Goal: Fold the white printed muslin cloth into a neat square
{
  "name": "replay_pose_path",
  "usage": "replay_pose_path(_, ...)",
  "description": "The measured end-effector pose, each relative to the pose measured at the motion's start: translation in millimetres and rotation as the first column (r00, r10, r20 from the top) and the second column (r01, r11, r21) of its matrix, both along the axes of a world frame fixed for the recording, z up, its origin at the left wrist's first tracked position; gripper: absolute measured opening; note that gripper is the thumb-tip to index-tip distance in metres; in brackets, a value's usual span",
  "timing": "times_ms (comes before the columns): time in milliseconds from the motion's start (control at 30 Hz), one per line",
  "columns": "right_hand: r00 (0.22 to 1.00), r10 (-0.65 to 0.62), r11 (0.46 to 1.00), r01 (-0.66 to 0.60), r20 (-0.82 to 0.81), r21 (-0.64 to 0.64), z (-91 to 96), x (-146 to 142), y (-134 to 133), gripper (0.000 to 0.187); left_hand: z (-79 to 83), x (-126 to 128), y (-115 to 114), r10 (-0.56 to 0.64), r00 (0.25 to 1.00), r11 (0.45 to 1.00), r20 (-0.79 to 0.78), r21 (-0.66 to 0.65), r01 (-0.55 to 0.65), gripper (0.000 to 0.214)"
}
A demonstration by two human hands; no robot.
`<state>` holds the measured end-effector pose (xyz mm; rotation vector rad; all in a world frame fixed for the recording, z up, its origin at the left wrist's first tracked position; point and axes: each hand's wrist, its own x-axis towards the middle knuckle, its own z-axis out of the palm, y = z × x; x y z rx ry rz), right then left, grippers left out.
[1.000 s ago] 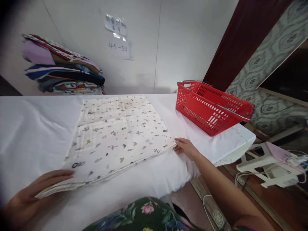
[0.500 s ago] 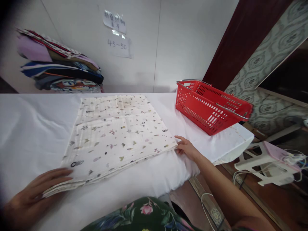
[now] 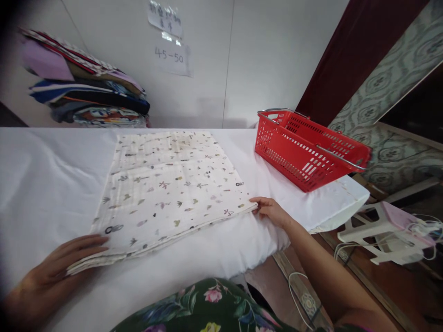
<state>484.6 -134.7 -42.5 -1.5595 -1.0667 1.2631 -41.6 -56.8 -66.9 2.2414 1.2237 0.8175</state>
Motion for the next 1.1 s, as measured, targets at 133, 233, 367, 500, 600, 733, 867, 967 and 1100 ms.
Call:
replay_pose_path(133, 0.967, 0.072, 0.994, -0.09, 0.244, 0.064, -7.4, 2, 0, 0.044, -4.5, -6, 5, -0.045, 0.998, 0.998, -0.046, 0.048, 0.047, 0.029)
replay_pose_path(233, 0.856, 0.033, 0.976, -0.139, 0.516, 0.169, -14.7, 3, 1, 0.036, -6.5, -11, 11, -0.071, 0.993, 0.994, -0.092, 0.077, 0.078, 0.031)
replay_pose_path(367, 0.717, -0.016, 0.94, -0.226, 0.697, 0.255, -20.9, 6, 1, 0.031, -3.3, -12, 14, -0.092, 0.991, 0.992, -0.1, 0.082, 0.101, 0.03)
replay_pose_path(500, 0.649, -0.033, 0.912, -0.291, 0.76, 0.288, -22.5, 9, 0, 0.03, 3.5, -3, 7, -0.036, 0.999, 0.998, -0.016, 0.041, 0.037, 0.026)
replay_pose_path(600, 0.619, -0.019, 0.892, -0.345, 0.785, 0.293, -24.0, 12, -1, 0.029, 7.4, 4, 1, 0.015, 0.999, 1.0, 0.041, 0.018, -0.015, 0.023)
replay_pose_path(733, 0.577, -0.056, 0.87, -0.372, 0.815, 0.323, -27.7, 15, 1, 0.025, 9.7, 5, 1, 0.007, 0.999, 1.0, 0.031, 0.019, -0.008, 0.024)
replay_pose_path(867, 0.62, -0.102, 0.809, -0.403, 0.778, 0.427, -26.0, 15, 4, 0.026, 14.0, 0, 4, -0.046, 0.999, 0.999, -0.016, 0.028, 0.046, 0.023)
replay_pose_path(967, 0.663, -0.079, 0.816, -0.386, 0.744, 0.43, -18.5, 14, 3, 0.028, 21.7, -5, 2, -0.04, 0.999, 0.998, -0.034, 0.044, 0.042, 0.023)
replay_pose_path(1100, 0.659, -0.049, 0.851, -0.366, 0.75, 0.377, -4.4, 12, -6, 0.035, 45.1, -10, -6, 0.0, 0.999, 0.997, -0.039, 0.076, 0.003, 0.025)
